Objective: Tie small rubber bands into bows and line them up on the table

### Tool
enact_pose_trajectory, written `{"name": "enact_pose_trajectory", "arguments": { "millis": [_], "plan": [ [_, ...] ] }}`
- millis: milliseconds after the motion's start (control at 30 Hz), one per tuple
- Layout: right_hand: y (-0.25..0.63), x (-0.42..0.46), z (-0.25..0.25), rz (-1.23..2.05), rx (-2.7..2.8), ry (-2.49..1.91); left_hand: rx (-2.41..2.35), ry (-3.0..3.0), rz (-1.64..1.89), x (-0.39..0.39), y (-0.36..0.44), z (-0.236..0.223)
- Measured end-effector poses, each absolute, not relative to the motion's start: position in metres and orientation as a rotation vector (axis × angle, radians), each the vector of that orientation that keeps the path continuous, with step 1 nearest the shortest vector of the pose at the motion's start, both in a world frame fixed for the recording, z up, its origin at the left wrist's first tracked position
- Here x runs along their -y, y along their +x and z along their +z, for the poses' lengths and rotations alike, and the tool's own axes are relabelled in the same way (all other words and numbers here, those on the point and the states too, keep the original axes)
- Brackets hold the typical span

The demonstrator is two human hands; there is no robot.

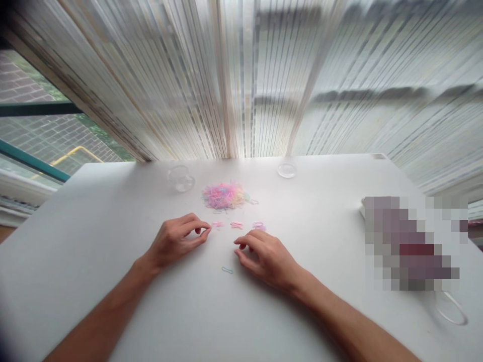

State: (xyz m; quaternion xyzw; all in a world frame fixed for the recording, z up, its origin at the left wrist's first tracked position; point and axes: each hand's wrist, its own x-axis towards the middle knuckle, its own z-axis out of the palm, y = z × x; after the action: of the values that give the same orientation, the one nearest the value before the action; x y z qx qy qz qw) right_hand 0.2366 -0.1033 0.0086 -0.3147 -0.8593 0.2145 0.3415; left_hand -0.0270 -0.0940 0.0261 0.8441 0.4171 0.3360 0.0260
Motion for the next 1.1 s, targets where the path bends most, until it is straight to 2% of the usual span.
{"name": "enact_pose_trajectory", "arguments": {
  "millis": [633,900,1100],
  "plan": [
    [0.239,0.104,0.012,0.65,2.293,-0.823,-1.291,2.598,0.956,0.088,-0.042,0.017],
    [0.237,0.104,0.008,0.543,2.139,-0.854,-1.045,2.563,1.169,0.101,-0.023,0.026],
    [0.238,0.104,0.012,0.548,2.11,-0.76,-0.923,2.579,1.097,0.109,-0.01,0.024]
  ]
}}
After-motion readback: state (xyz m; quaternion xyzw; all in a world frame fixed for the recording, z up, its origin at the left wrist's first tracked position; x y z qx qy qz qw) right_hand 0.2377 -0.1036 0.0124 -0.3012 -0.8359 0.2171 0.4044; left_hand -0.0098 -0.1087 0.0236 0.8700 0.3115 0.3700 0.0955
